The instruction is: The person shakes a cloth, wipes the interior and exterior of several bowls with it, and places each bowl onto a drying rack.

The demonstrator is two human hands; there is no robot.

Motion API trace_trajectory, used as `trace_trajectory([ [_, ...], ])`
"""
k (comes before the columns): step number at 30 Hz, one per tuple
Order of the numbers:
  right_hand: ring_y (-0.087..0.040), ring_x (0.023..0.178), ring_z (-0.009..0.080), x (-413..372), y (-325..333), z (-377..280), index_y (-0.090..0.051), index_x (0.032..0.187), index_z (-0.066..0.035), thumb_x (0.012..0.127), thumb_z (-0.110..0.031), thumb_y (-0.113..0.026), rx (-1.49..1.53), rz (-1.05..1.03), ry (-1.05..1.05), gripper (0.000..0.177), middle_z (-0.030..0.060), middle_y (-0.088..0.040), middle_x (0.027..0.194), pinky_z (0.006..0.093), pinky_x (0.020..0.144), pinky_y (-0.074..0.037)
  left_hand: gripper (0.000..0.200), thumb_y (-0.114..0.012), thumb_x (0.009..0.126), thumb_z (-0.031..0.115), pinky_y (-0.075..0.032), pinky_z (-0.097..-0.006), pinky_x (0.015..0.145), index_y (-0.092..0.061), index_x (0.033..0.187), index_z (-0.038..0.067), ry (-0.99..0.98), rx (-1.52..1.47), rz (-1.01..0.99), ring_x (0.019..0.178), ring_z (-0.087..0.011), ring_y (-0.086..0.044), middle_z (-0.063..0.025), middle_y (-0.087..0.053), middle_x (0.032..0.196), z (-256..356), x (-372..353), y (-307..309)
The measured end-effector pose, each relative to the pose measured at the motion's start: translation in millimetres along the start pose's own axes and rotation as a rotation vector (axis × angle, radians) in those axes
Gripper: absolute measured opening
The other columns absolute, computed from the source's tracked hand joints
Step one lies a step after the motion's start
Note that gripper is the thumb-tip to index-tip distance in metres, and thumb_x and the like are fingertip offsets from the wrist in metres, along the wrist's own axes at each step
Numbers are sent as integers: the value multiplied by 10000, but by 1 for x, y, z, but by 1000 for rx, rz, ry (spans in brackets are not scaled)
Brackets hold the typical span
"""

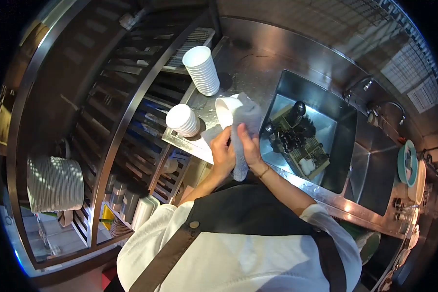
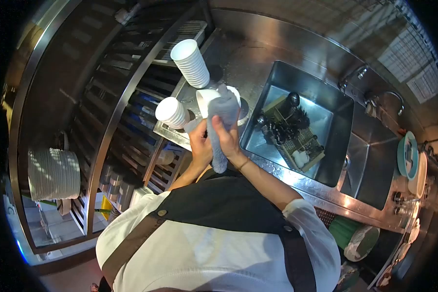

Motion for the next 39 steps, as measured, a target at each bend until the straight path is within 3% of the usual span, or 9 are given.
trace_trajectory([
  [5, -562, 946, 136, 31, 45, -18, -516, 1193, 6, 863, -537, -561, 514, -194, -484, 637, 61, -592, 1059, 300, 849, -469, 118, -587, 881, 61, -335, -212, 558, -605, 966, -19, 78, -158, -172, 655, -37, -434, 24, -507, 696, 10, -8, -5],
  [17, -572, 827, 339, -19, 20, -91, -561, 955, -11, 518, -54, -747, -1032, -878, 638, 477, 121, -594, 850, 365, 757, -444, 480, -415, 954, 420, -480, -374, 852, -555, 1154, 6, 1305, -1243, -246, 929, -246, -614, -139, -629, 1041, -23, 3, -27],
  [19, -557, 807, 353, -18, 16, -87, -558, 946, -13, 528, -78, -730, -989, -852, 673, 456, 118, -570, 809, 400, 743, -440, 490, -384, 964, 421, -467, -373, 876, -562, 1151, 4, 1298, -1201, -278, 967, -251, -602, -148, -620, 1066, -25, 3, -27],
  [23, -597, 882, 290, -15, 16, -73, -585, 1017, -23, 645, -170, -752, -862, -403, 605, 434, 110, -621, 920, 358, 794, -449, 550, -320, 974, 417, -423, -313, 886, -549, 1159, -48, 192, -393, -239, 967, -194, -564, -147, -592, 1102, -27, 18, -23],
  [25, -603, 900, 190, -11, 16, -44, -594, 1067, -36, 727, -186, -737, 152, -166, -539, 398, 70, -633, 994, 318, 815, -456, 556, -295, 981, 410, -415, -317, 898, -509, 1205, -52, -131, -246, -336, 1017, -219, -557, -151, -582, 1132, -30, 15, -22],
  [29, -587, 893, 125, -18, 28, -37, -596, 1060, -41, 754, -198, -730, 21, -175, -487, 369, 29, -628, 983, 262, 799, -457, 591, -272, 984, 450, -427, -345, 914, -466, 1259, -35, -135, -172, -288, 1052, -242, -563, -157, -581, 1144, -16, 14, -23],
  [31, -595, 857, 124, -20, 32, -46, -596, 1036, -39, 729, -197, -746, -301, -191, -137, 376, 27, -627, 942, 276, 752, -468, 569, -262, 990, 457, -423, -356, 938, -478, 1262, 7, 993, -993, -252, 1062, -255, -569, -151, -572, 1163, -27, 3, -32],
  [33, -593, 872, 120, -24, 22, -59, -586, 1046, -31, 697, -204, -775, -1110, -625, 626, 433, 40, -626, 959, 285, 754, -470, 580, -262, 982, 497, -447, -370, 916, -506, 1245, 41, 1093, -1020, -311, 1038, -231, -578, -145, -587, 1137, -36, 4, -32],
  [39, -578, 882, 131, -8, 34, -29, -595, 1039, -31, 739, -159, -719, 117, -75, -437, 349, 40, -610, 946, 290, 771, -460, 497, -275, 984, 350, -419, -346, 888, -538, 1133, -45, -95, -270, -259, 980, -280, -577, -183, -593, 1051, -36, 19, -35],
])
Point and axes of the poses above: each hand's wrist, its own x-axis towards the middle knuckle, its own y-axis out of the back of the hand, z = x × y, the point moved 4 cm from there along x, towards the middle knuckle
